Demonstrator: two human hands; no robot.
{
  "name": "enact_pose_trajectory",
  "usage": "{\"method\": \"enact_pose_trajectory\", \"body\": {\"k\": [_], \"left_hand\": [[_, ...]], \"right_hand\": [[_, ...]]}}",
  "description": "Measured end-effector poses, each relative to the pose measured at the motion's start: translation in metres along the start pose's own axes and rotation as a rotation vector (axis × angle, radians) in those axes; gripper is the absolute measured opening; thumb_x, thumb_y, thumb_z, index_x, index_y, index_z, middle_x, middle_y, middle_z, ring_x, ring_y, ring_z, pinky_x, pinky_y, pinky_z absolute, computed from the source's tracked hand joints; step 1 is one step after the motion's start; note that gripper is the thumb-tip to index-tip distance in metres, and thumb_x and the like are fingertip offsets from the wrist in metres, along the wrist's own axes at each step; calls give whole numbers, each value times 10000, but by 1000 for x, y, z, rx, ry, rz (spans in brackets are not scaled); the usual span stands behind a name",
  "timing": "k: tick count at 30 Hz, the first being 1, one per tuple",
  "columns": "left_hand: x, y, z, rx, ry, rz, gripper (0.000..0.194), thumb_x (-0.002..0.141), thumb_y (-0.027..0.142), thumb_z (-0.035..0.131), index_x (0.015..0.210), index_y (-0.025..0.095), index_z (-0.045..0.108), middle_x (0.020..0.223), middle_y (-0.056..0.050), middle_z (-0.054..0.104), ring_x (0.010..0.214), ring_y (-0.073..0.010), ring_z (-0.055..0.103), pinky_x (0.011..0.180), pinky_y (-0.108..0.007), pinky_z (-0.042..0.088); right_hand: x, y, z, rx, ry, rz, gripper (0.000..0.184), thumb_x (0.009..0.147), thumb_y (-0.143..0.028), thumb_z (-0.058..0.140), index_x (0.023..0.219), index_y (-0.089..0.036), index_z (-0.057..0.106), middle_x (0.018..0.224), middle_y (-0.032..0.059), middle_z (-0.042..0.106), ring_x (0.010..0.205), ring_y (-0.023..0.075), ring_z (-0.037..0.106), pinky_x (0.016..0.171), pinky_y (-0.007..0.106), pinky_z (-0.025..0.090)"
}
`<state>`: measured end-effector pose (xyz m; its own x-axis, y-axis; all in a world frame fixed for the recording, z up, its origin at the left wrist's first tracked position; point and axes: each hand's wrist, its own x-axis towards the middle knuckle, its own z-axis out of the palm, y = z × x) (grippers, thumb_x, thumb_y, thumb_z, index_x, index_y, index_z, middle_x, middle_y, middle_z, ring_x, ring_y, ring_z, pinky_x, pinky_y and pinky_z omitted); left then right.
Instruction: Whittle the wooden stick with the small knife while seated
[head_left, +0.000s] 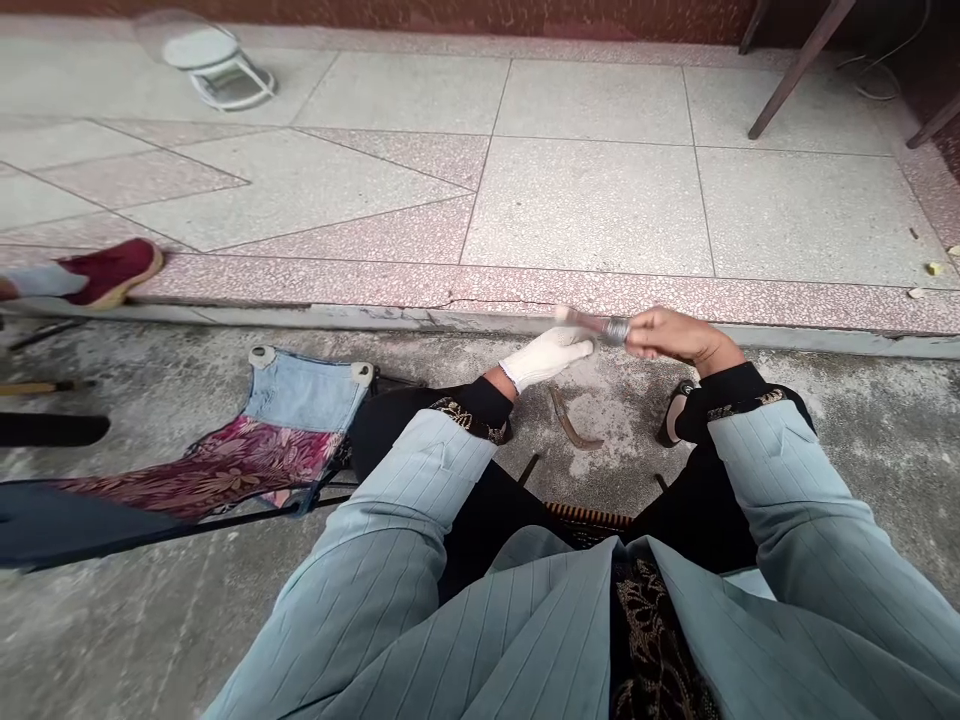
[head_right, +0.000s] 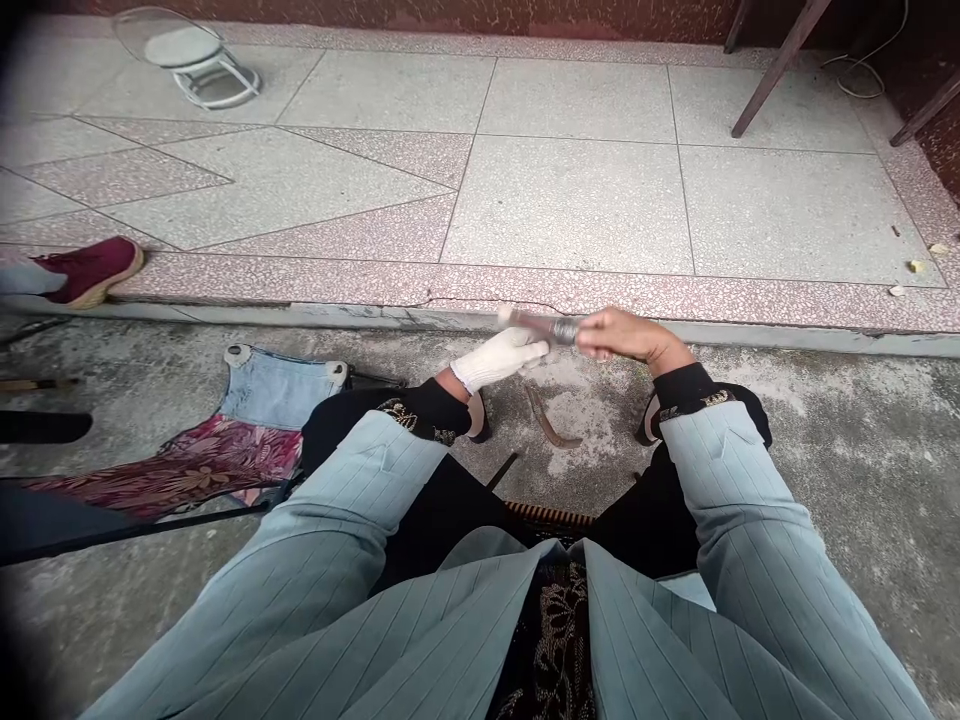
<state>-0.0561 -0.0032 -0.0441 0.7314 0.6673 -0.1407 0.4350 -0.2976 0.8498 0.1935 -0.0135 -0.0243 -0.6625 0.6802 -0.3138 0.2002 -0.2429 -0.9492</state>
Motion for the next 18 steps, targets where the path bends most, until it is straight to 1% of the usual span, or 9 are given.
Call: {"method": "enact_pose_trajectory", "body": {"k": [1, 2, 3, 5, 9, 12, 14, 16, 18], "left_hand": [[0, 0, 2, -17, 8, -13, 336, 922, 388, 402, 874, 147, 632, 722, -8, 597, 612, -101, 508, 608, -217, 405], [0, 0, 4, -27, 10, -28, 342, 927, 395, 394, 875, 151, 628, 686, 2, 572, 579, -95, 485, 578, -212, 385], [0, 1, 6, -37, 3, -41, 344, 928, 403, 395, 878, 153, 626, 658, 12, 549, 553, -91, 464, 554, -209, 364], [1, 3, 10, -31, -30, -47, 349, 924, 422, 408, 881, 151, 625, 642, 21, 528, 532, -88, 438, 534, -211, 338], [1, 7, 15, 58, -106, 23, 334, 917, 409, 429, 848, 142, 619, 687, 11, 547, 603, -104, 461, 575, -217, 341], [2, 7, 16, 113, -145, 61, 327, 920, 382, 425, 830, 136, 621, 716, -4, 584, 659, -118, 498, 618, -221, 356], [2, 6, 17, 150, -173, 97, 337, 927, 368, 410, 829, 136, 634, 748, -13, 612, 691, -126, 523, 658, -228, 367], [2, 3, 18, 194, -210, 125, 352, 934, 360, 396, 840, 141, 654, 778, -20, 633, 713, -131, 539, 685, -233, 373], [2, 2, 21, 232, -235, 118, 361, 940, 360, 386, 862, 151, 671, 805, -22, 650, 719, -134, 546, 687, -234, 373]], "right_hand": [[-1, 0, -2, 117, 163, -61, 366, 794, -492, 717, 860, -140, 640, 660, -16, 546, 516, 66, 426, 491, 212, 329], [-1, 0, -4, 226, 290, -101, 383, 777, -499, 733, 863, -142, 624, 647, -20, 525, 507, 64, 409, 472, 207, 311], [0, 1, -5, 319, 375, -120, 409, 752, -509, 754, 866, -143, 610, 635, -24, 503, 499, 62, 394, 455, 205, 293], [3, 3, -6, 421, 453, -116, 460, 695, -520, 797, 862, -144, 592, 621, -29, 478, 487, 61, 379, 432, 203, 267], [10, 6, -3, 406, 507, -74, 493, 626, -517, 840, 794, -149, 558, 614, -22, 497, 483, 60, 396, 425, 203, 261], [13, 11, -3, 338, 523, -51, 502, 625, -553, 820, 763, -158, 543, 614, -17, 508, 480, 60, 395, 428, 207, 261], [15, 15, -5, 238, 539, -22, 472, 676, -569, 769, 753, -162, 542, 613, -16, 507, 473, 62, 387, 433, 214, 264], [17, 18, -7, 25, 562, 60, 410, 763, -548, 690, 729, -163, 553, 604, -10, 507, 469, 73, 390, 449, 227, 279], [19, 19, -7, -285, 588, 181, 356, 830, -494, 620, 707, -162, 578, 600, 3, 519, 489, 94, 419, 481, 245, 299]]}}
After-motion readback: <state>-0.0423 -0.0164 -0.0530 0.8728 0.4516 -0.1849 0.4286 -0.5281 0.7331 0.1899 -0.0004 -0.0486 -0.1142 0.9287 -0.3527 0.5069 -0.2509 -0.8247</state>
